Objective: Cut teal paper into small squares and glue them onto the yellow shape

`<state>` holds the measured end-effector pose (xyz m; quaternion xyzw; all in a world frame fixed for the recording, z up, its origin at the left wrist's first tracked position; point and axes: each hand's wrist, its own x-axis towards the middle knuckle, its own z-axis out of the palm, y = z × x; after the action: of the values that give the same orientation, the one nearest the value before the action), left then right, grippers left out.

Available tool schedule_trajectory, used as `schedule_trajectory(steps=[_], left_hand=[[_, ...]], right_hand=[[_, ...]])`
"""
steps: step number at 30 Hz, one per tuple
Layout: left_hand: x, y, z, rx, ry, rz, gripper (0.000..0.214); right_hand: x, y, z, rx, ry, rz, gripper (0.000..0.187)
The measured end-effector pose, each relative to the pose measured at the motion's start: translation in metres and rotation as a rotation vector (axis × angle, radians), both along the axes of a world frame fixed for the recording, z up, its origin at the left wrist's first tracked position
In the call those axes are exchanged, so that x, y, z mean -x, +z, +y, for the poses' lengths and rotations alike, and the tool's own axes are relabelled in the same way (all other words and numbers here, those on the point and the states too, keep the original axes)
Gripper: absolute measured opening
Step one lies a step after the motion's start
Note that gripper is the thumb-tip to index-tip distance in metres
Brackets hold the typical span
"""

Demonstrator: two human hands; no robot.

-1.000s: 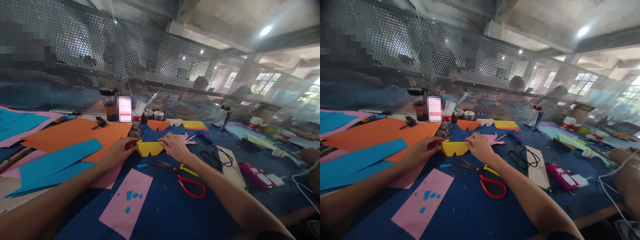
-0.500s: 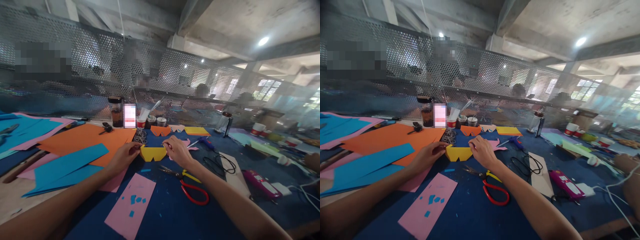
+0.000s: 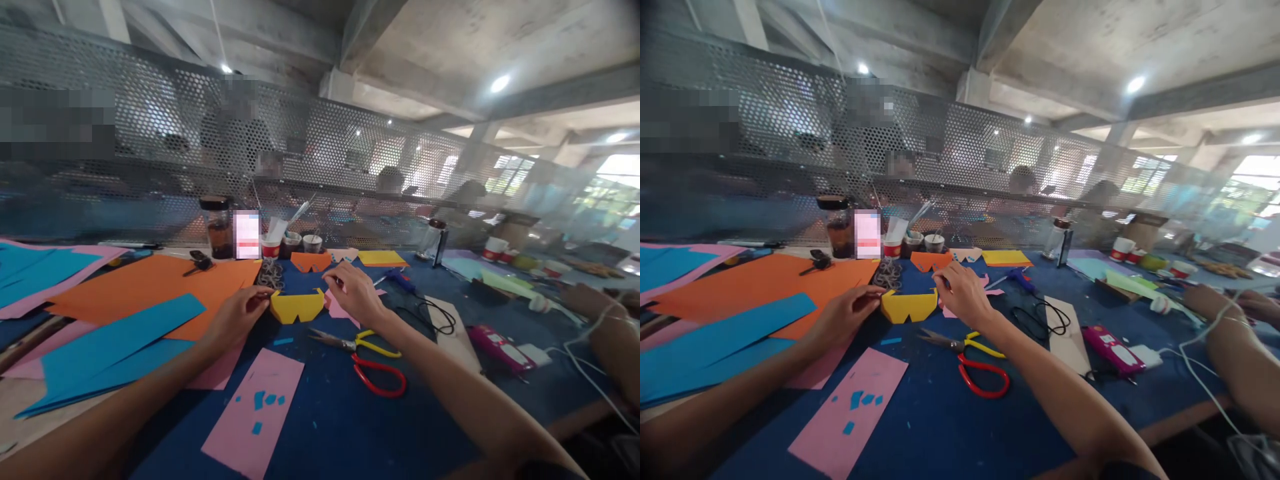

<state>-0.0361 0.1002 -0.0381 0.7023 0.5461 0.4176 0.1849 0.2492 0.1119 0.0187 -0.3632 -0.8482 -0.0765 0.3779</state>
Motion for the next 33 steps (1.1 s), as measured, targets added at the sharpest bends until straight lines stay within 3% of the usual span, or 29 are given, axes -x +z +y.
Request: schedule_trajectory(steps=[5,11,24,33], left_hand=[[0.001,0.005,-0.004,0.023,0.006,0.013,0.038],[0.001,0.003,-0.002,0.041,0.013,-0.034,0.038],[0.003,0.010,-0.003,0.034,0.080,-0.078,0.038],[0.025,0.012,0.018,-0.003,0.217,-0.060,0.030]], right_hand=[[-0.019,0.008,-0.023,0.002,0.001,-0.028,0.013],[-0.034,-0.003,-0.048,-0.013,-0.027,-0.066,0.019],[-0.036,-0.021,-0.057,-0.017,0.018,-0.089,0.015],[-0.034,-0.023,-0.060,-0.008,0.056,-0.067,0.016]])
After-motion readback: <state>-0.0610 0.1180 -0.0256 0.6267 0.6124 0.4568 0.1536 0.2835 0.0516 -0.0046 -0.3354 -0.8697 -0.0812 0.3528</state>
